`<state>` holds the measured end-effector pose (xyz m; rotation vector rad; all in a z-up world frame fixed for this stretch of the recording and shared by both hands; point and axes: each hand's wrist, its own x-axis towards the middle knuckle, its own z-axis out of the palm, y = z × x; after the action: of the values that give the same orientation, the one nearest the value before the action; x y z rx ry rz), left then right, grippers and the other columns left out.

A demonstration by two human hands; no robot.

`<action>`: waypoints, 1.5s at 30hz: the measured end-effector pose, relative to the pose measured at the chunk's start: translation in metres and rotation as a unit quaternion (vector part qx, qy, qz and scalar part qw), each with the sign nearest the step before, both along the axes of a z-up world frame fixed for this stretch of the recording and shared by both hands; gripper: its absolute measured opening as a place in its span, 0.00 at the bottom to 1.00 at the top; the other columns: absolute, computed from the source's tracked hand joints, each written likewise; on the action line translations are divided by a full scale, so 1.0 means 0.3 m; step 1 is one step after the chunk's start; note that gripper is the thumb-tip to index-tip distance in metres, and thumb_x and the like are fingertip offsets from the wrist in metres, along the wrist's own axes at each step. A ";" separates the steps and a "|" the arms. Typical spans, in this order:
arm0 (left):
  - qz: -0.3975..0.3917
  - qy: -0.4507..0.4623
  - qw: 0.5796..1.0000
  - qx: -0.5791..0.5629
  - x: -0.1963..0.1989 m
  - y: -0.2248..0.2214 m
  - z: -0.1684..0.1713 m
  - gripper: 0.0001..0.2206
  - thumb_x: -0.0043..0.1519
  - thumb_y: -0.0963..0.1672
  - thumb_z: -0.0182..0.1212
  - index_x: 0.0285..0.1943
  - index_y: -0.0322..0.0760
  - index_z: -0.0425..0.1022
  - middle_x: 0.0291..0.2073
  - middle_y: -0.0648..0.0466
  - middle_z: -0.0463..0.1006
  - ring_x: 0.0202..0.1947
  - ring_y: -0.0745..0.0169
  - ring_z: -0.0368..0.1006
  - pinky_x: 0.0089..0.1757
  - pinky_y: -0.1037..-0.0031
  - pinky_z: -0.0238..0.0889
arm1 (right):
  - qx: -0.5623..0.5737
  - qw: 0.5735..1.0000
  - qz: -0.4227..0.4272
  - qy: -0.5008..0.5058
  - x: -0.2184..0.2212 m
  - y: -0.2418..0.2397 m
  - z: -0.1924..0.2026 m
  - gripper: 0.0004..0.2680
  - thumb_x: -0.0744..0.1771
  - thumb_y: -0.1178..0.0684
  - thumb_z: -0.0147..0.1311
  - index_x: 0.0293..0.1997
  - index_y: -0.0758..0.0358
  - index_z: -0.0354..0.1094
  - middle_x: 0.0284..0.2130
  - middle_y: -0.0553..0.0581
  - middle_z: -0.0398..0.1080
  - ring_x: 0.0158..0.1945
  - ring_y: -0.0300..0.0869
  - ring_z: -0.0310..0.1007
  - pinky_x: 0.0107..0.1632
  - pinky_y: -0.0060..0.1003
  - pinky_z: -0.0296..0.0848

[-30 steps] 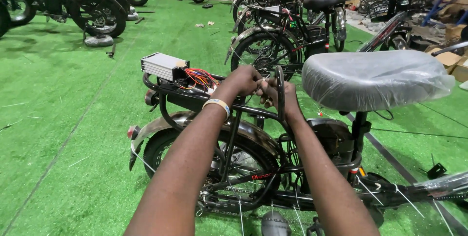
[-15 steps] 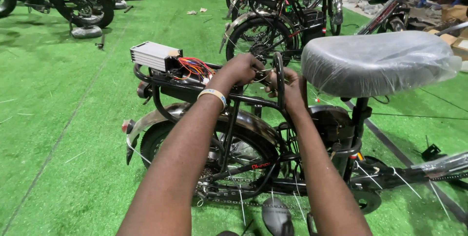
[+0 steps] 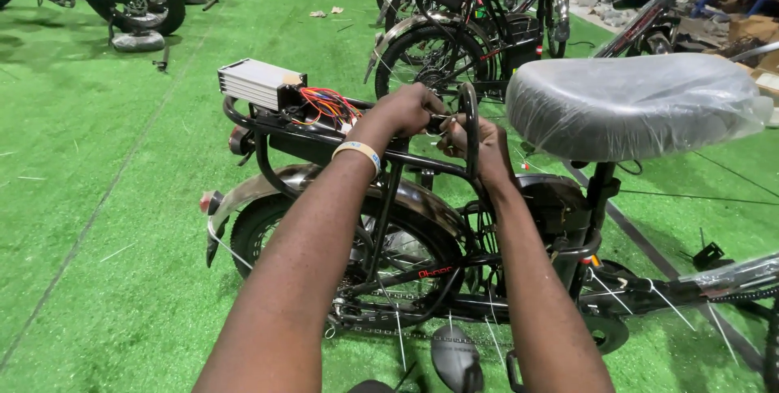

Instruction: Installing and securing an electronic controller to the rear rack of an electric bicycle using zip ties.

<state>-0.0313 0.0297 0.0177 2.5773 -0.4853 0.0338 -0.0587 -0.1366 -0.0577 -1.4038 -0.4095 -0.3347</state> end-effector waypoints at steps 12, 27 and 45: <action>-0.003 -0.009 1.000 0.004 -0.013 0.002 0.013 0.19 0.55 0.42 0.49 0.45 0.71 0.78 0.30 0.61 0.82 0.43 0.54 0.78 0.48 0.66 0.67 | -0.013 0.999 -0.021 -0.036 -0.066 0.017 0.040 0.05 0.63 0.56 0.61 0.32 0.67 0.71 0.19 0.59 0.69 0.24 0.36 0.71 0.32 0.26 0.75; -0.003 -0.013 1.000 0.011 -0.016 -0.002 0.016 0.19 0.54 0.42 0.50 0.43 0.72 0.78 0.28 0.63 0.82 0.43 0.57 0.77 0.48 0.68 0.67 | -0.026 1.000 -0.015 -0.003 -0.070 0.029 0.057 0.05 0.63 0.57 0.60 0.30 0.68 0.70 0.15 0.57 0.65 0.16 0.38 0.70 0.22 0.24 0.70; -0.018 -0.012 1.000 -0.017 -0.044 -0.008 0.034 0.18 0.54 0.40 0.52 0.45 0.63 0.80 0.33 0.53 0.83 0.40 0.52 0.79 0.46 0.67 0.68 | -0.057 0.998 -0.014 0.009 -0.039 0.019 0.047 0.04 0.64 0.56 0.58 0.31 0.65 0.71 0.12 0.56 0.64 0.12 0.37 0.66 0.18 0.22 0.59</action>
<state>-0.0445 0.0273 0.0279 2.5364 -0.5343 0.0603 -0.0703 -0.1309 -0.0436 -1.5239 -0.3996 -0.3259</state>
